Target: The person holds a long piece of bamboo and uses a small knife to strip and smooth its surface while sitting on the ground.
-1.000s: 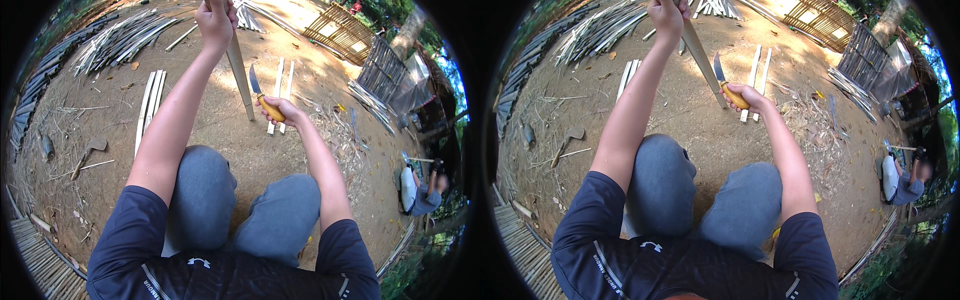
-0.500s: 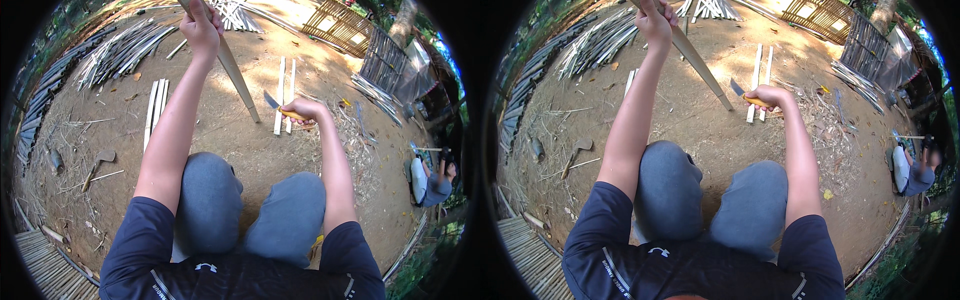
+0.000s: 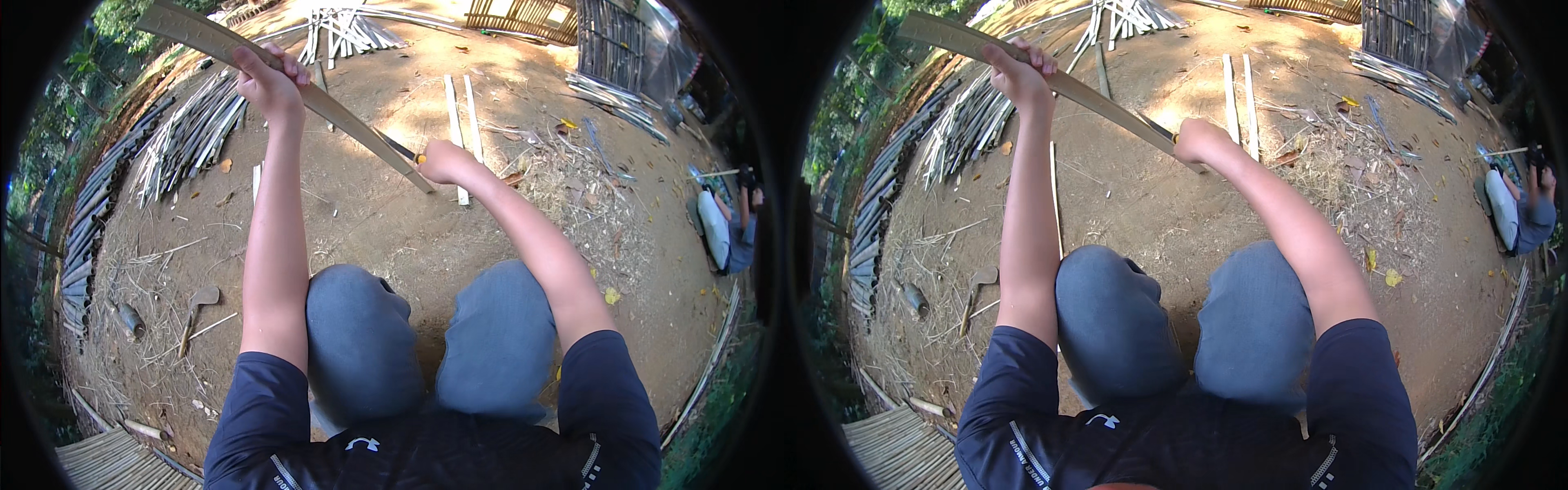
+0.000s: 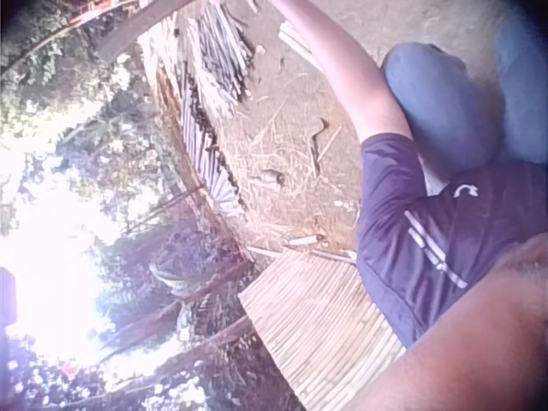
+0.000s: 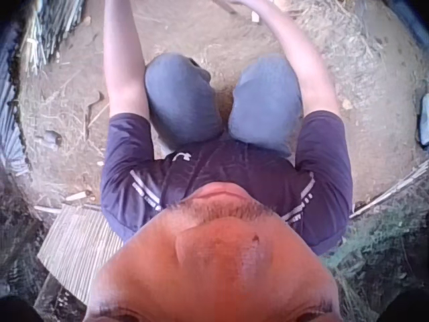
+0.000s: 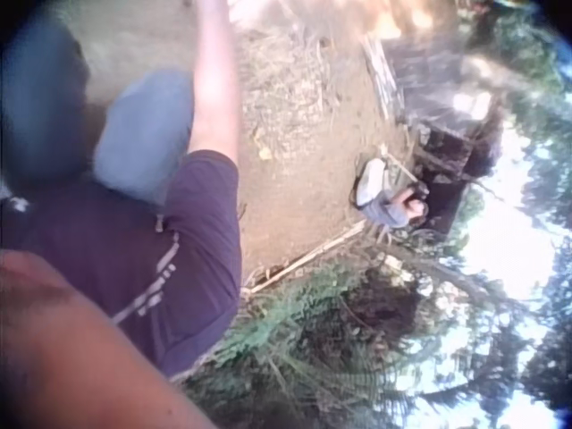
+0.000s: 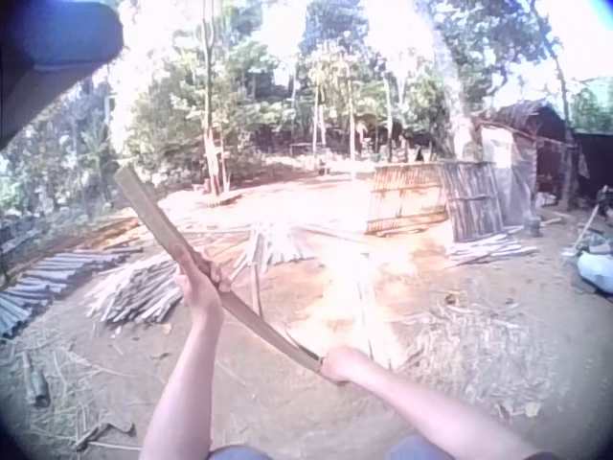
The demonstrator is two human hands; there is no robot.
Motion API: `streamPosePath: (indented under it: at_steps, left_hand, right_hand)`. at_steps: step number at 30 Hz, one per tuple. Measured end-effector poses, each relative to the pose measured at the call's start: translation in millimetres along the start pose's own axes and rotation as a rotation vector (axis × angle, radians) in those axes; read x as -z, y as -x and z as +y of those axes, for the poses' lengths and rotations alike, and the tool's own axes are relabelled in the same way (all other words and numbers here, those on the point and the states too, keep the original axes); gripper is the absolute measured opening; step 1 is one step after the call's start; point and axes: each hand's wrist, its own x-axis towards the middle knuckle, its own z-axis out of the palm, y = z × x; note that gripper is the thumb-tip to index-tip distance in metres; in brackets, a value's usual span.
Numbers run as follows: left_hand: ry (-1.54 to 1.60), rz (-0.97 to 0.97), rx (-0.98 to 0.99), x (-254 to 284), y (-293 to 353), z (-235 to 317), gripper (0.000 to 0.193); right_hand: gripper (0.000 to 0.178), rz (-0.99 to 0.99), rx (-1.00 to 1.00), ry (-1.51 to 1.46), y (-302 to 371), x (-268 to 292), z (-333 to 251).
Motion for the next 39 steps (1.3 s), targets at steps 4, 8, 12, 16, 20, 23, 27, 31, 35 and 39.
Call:
streamPosePath:
  at_steps: [4, 8, 12, 16, 20, 23, 27, 31, 35, 39]
  left_hand:
    - [-0.01, -0.008, -0.013, 0, -5, 1, 0.07]
    - [-0.025, 0.003, 0.045, -9, 2, 0, 0.068]
    - [-0.079, 0.021, 0.064, -5, 2, 2, 0.067]
    - [-0.09, 0.024, 0.022, -7, 9, -4, 0.067]
    - [-0.057, 0.022, 0.006, -28, 13, -2, 0.065]
    - [0.004, -0.058, -0.028, -39, 22, -2, 0.066]
    - [0.105, -0.176, -0.027, -53, 38, -5, 0.068]
    - [0.09, -0.2, -0.048, -67, 47, -8, 0.071]
    - [-0.008, -0.182, -0.131, -69, 48, -6, 0.071]
    - [-0.045, -0.136, -0.123, -61, 44, -6, 0.064]
  right_hand:
    - [0.03, 0.021, 0.097, -0.165, 3, 1, -8]
    - [0.024, -0.115, -0.059, 0.001, -9, -10, 18]
    - [0.021, -0.044, -0.126, -0.127, -18, 4, 56]
    - [0.024, 0.199, -0.187, -0.306, -31, -6, 93]
    - [0.023, 0.111, -0.202, -0.903, -41, -23, 92]
    - [0.027, -0.137, -0.193, -1.365, -30, -8, 53]
    - [0.037, -0.048, 0.101, -1.436, -22, -2, 25]
    - [0.043, -0.027, 0.247, -1.393, -24, -9, 10]
    - [0.051, 0.09, 0.2, -1.416, -27, -14, 5]
    - [0.053, 0.095, 0.22, -1.43, -37, -25, 6]
